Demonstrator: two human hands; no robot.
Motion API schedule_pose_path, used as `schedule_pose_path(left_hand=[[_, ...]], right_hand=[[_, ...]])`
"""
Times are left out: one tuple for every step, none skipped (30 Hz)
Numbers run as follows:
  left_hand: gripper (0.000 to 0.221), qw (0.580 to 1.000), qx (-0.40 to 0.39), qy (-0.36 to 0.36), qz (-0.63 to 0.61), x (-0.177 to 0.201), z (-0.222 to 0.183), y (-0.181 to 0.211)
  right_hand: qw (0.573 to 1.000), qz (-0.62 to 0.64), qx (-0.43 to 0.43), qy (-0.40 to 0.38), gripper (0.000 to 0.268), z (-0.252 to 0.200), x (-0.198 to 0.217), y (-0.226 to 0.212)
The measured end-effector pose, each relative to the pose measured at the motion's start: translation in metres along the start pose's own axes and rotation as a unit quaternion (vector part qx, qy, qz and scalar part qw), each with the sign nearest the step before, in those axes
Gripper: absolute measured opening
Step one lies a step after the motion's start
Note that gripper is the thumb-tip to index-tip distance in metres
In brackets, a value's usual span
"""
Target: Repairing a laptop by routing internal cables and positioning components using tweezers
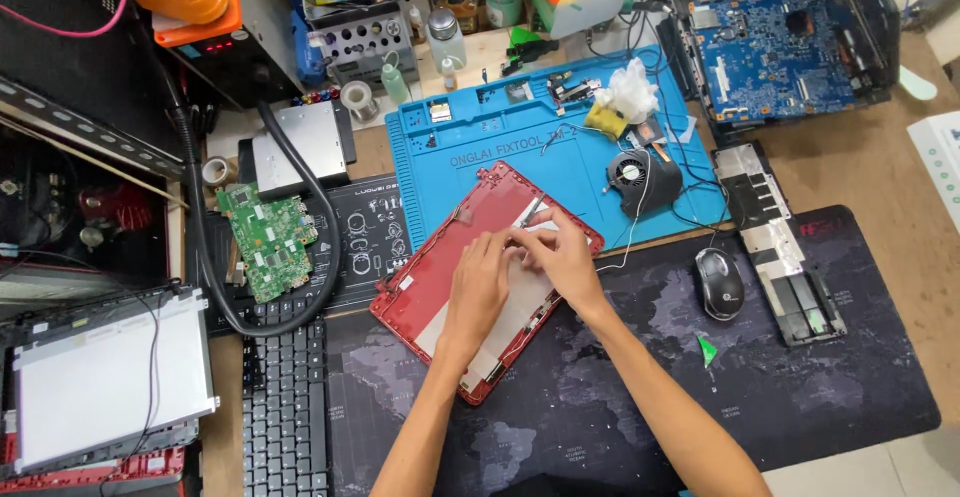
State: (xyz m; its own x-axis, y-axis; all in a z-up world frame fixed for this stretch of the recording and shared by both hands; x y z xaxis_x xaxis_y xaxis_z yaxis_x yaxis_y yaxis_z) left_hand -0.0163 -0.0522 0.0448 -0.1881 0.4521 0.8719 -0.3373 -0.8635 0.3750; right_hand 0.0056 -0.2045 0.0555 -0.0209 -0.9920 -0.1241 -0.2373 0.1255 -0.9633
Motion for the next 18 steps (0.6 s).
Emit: schedule_pose_path(left_hand=[[0.023, 1.0, -0.003, -0.001, -0.001, -0.002, 0.0, 0.0], [0.021, 1.0, 0.006, -0.013, -0.017, -0.004, 0.001, 0.0], [0.02, 0.999, 0.017, -0.025, -0.032, -0.005, 0.002, -0.002], [0.02, 0.999, 0.017, -0.025, -0.033, 0.001, 0.003, 0.001], [0.02, 0.996, 0.042, -0.032, -0.07, 0.007, 0.006, 0.002], [0.02, 0.991, 0.068, -0.038, -0.108, 0.014, 0.007, 0.003], [0.02, 0.991, 0.073, -0.035, -0.109, 0.014, 0.008, 0.002], [0.018, 0.975, 0.114, -0.05, -0.184, 0.015, 0.008, 0.0], [0.018, 0.952, 0.152, -0.065, -0.257, 0.015, 0.009, -0.002], [0.018, 0.952, 0.156, -0.061, -0.257, 0.013, 0.01, -0.003], [0.017, 0.94, 0.169, -0.065, -0.29, 0.013, 0.01, -0.004], [0.016, 0.927, 0.182, -0.068, -0.322, 0.012, 0.01, -0.005], [0.016, 0.926, 0.185, -0.066, -0.322, 0.011, 0.009, -0.006], [0.017, 0.923, 0.19, -0.061, -0.328, 0.01, 0.009, -0.006], [0.018, 0.921, 0.193, -0.056, -0.334, 0.009, 0.01, -0.006], [0.018, 0.921, 0.194, -0.055, -0.334, 0.008, 0.01, -0.006], [0.018, 0.921, 0.197, -0.055, -0.331, 0.007, 0.009, -0.006], [0.019, 0.921, 0.2, -0.054, -0.329, 0.006, 0.007, -0.007]], right_hand=[[1.0, 0.001, 0.001, 0.003, 0.03, -0.008, 0.004, -0.009], [1.0, -0.014, 0.018, -0.013, 0.026, -0.016, 0.008, -0.019], [0.998, -0.031, 0.036, -0.031, 0.026, -0.023, 0.01, -0.029], [0.998, -0.031, 0.037, -0.031, 0.026, -0.035, 0.026, -0.026], [0.975, -0.16, 0.151, 0.029, 0.028, -0.046, 0.043, -0.027], [0.919, -0.282, 0.262, 0.089, 0.031, -0.056, 0.058, -0.027], [0.918, -0.284, 0.263, 0.083, 0.031, -0.066, 0.076, -0.026], [0.866, -0.373, 0.297, 0.151, 0.027, -0.077, 0.094, -0.025], [0.799, -0.454, 0.327, 0.219, 0.024, -0.086, 0.112, -0.025], [0.8, -0.454, 0.329, 0.214, 0.024, -0.094, 0.125, -0.019], [0.775, -0.49, 0.321, 0.238, 0.029, -0.103, 0.136, -0.013], [0.748, -0.525, 0.312, 0.261, 0.035, -0.113, 0.149, -0.007], [0.748, -0.524, 0.313, 0.258, 0.035, -0.115, 0.15, -0.003], [0.783, -0.492, 0.289, 0.246, 0.039, -0.117, 0.153, 0.0], [0.815, -0.459, 0.264, 0.235, 0.045, -0.118, 0.155, 0.004], [0.815, -0.459, 0.266, 0.234, 0.045, -0.115, 0.158, 0.006], [0.813, -0.455, 0.282, 0.228, 0.043, -0.113, 0.16, 0.009], [0.811, -0.45, 0.299, 0.222, 0.042, -0.111, 0.162, 0.013]])
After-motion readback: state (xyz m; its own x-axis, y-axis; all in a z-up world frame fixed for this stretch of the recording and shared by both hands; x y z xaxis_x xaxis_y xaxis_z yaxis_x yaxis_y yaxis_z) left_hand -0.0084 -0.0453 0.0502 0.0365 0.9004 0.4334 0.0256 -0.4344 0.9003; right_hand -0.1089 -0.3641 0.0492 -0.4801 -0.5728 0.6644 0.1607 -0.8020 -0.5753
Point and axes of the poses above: each hand's wrist, its own z-axis towards the middle knuckle, its own x-axis out of the back of the hand, y = z × x, the point moved 1 cm from there along z, towards the middle knuckle, and after that the axes turned 13 degrees about z, right-handed, at the moved point
